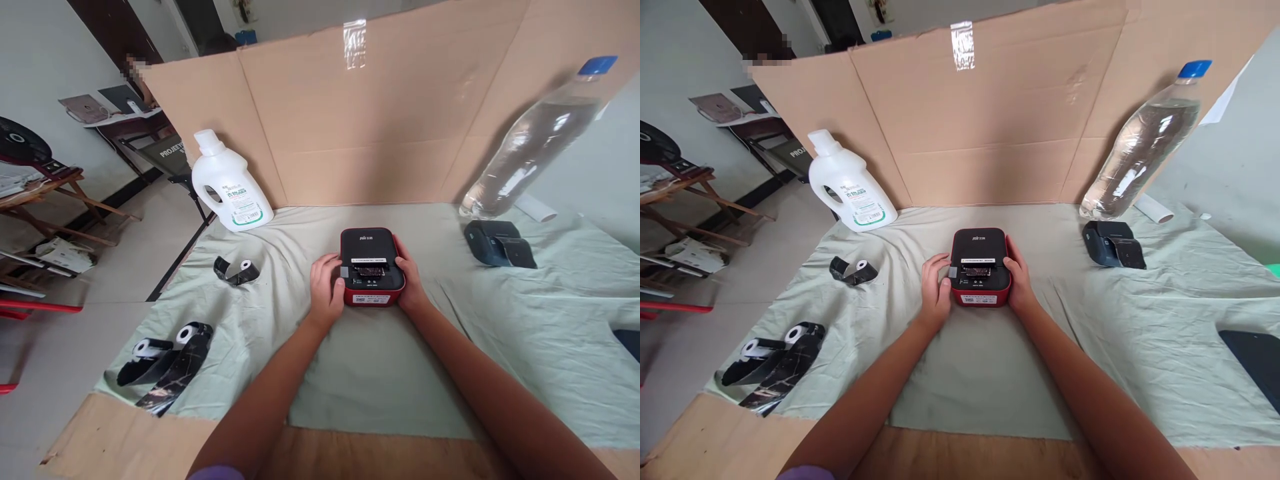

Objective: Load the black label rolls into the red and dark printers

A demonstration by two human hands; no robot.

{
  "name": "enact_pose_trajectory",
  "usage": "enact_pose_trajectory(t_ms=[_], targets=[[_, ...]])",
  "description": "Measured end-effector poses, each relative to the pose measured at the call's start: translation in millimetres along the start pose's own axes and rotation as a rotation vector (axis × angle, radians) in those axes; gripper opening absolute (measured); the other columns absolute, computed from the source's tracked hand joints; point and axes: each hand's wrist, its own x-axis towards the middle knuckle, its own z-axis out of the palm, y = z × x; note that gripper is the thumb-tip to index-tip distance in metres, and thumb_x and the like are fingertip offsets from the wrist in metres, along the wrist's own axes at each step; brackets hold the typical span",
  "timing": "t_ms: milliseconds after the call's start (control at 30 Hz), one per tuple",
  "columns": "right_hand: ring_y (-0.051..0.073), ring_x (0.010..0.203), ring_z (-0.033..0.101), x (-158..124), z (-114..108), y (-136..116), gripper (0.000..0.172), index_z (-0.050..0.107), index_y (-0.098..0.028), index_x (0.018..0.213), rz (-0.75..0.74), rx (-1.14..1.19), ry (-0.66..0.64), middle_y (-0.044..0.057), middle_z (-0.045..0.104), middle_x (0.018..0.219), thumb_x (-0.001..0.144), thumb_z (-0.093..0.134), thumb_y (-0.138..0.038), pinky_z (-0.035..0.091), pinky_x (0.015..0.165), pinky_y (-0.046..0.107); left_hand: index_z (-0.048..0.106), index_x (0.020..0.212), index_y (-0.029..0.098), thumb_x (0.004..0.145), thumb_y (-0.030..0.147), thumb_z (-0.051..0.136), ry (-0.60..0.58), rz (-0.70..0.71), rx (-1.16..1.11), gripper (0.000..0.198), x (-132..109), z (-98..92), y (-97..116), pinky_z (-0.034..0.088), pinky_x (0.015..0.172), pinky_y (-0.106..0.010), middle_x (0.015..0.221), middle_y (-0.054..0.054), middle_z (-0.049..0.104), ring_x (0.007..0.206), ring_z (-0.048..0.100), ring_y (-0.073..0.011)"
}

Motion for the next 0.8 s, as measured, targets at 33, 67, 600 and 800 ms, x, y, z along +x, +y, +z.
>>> enact_pose_trajectory(t_ms=[33, 67, 600, 800], targets=[[0.025, 0.146, 0.042, 0, -1, 0, 0.058, 0.056, -0.031, 0.14, 0.003, -0.008, 0.006, -0.002, 0.052, 0.151, 0.083, 0.064, -0.042, 0.029, 0.124, 0.045, 0.058, 0.119, 0.02, 0.102, 0.037, 0.036, 0.002, -0.041, -0.01, 0.033, 1, -0.2, -1, 0.042, 0.107, -0.046, 0.129, -0.013, 0.059, 0.124, 0.053, -0.0252], [0.025, 0.146, 0.041, 1, -1, 1, 0.059, 0.056, -0.031, 0.141, 0.003, -0.017, 0.014, -0.002, 0.051, 0.153, 0.083, 0.064, -0.043, 0.029, 0.124, 0.045, 0.06, 0.119, 0.021, 0.103, 0.038, 0.035, 0.003, -0.076, -0.021, 0.035, 1, -0.1, -2, 0.042, 0.107, -0.045, 0.129, -0.013, 0.058, 0.124, 0.053, -0.0249], [0.027, 0.138, 0.049, 5, 4, -12, 0.055, 0.064, -0.031, 0.129, -0.018, -0.055, -0.015, -0.001, 0.062, 0.14, 0.075, 0.058, -0.025, 0.034, 0.12, 0.047, 0.068, 0.088, 0.02, 0.098, 0.051, 0.047, -0.087, -0.427, -0.28, 0.039, 8, 8.9, -10, 0.052, 0.077, -0.031, 0.085, -0.004, 0.071, 0.082, 0.065, -0.0183], [0.027, 0.136, 0.051, 4, 4, -9, 0.051, 0.066, -0.029, 0.127, -0.047, -0.038, 0.009, 0.0, 0.064, 0.139, 0.076, 0.062, -0.029, 0.034, 0.12, 0.045, 0.071, 0.086, 0.02, 0.097, 0.047, 0.048, -0.051, -0.317, -0.111, 0.037, 35, -39.3, -28, 0.05, 0.08, -0.032, 0.086, -0.005, 0.071, 0.083, 0.065, -0.0186]])
